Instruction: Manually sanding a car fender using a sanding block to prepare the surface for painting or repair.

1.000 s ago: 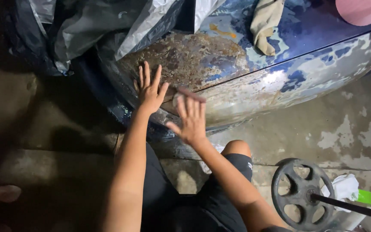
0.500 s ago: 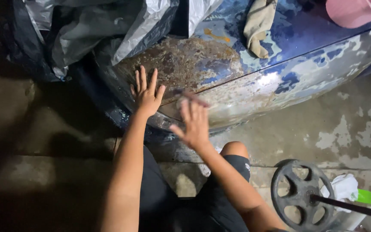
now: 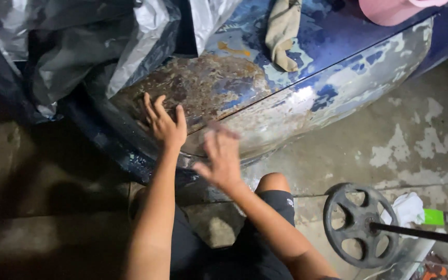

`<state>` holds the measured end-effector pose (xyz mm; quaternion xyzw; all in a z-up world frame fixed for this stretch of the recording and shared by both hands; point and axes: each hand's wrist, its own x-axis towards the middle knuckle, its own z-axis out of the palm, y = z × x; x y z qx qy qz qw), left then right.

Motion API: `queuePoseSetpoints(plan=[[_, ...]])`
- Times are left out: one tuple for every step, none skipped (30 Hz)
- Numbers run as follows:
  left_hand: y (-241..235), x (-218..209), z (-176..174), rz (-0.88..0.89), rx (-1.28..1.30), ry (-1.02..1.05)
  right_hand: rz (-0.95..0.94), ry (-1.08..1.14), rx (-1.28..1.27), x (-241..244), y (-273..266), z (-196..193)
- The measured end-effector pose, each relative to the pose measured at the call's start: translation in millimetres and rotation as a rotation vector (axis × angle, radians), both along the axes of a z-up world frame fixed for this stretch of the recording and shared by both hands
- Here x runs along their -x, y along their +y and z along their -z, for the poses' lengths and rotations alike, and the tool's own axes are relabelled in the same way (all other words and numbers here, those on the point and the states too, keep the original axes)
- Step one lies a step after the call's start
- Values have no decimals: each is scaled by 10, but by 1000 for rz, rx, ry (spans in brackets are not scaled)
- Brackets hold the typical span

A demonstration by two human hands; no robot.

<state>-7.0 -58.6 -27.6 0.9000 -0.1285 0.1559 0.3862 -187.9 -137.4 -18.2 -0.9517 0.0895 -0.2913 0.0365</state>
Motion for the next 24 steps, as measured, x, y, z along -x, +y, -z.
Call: queuePoseSetpoints(plan=[[15, 30, -56, 12, -5, 1, 12, 1, -5, 18, -111, 56], [14, 49, -115, 10, -20, -14, -52, -2, 6, 31, -232, 111], [18, 62, -176, 8, -35, -29, -116, -4, 17, 42, -348, 165], [21, 60, -201, 11, -33, -29, -112, -4, 19, 46, -683, -103], [29, 54, -225, 21, -26, -27, -64, -67, 39, 50, -1012, -370], [45, 78, -238, 35, -21, -21, -12, -126, 55, 91, -1328, -630], [38, 93, -271, 42, -22, -17, -5, -121, 54, 120, -1611, -594], [21, 100, -309, 25, -5, 4, 190, -46, 14, 149, -1904, -564], [1, 110, -349, 8, 12, 24, 386, 30, -27, 183, -2198, -537], [2, 114, -354, 14, 10, 26, 392, 31, -29, 95, -1967, -533], [3, 121, -362, 6, 8, 39, 311, -41, -22, 7, -1738, -533], [-8, 108, -379, -3, 7, 46, 229, -119, -14, -104, -1523, -540], [-15, 105, -358, 2, 7, 43, 234, -122, -13, -99, -1166, -429], [2, 100, -339, 19, 11, 57, 69, -88, -68, -97, -784, -311], [19, 98, -319, 37, 14, 70, -97, -56, -120, -96, -401, -196], [21, 114, -307, 50, 6, 67, -84, -61, -127, -48, -528, -188], [30, 124, -296, 57, 24, 51, -109, -47, -111, -2, -648, -179], [27, 113, -290, 52, 50, 34, -146, -34, -86, 9, -800, -183], [0, 96, -346, 54, 50, 28, -145, -40, -85, -7, -1158, -315], [-2, 131, -382, 40, 28, 44, -37, -78, -49, 34, -1488, -432], [1, 165, -415, 25, 5, 59, 70, -115, -12, 76, -1814, -546], [-8, 168, -399, 27, 7, 63, 72, -111, -10, 120, -1942, -501], [-13, 172, -387, 15, 15, 61, 243, -74, -9, 166, -2068, -461], [-34, 147, -394, 1, 28, 53, 412, -45, -5, 176, -2213, -440]])
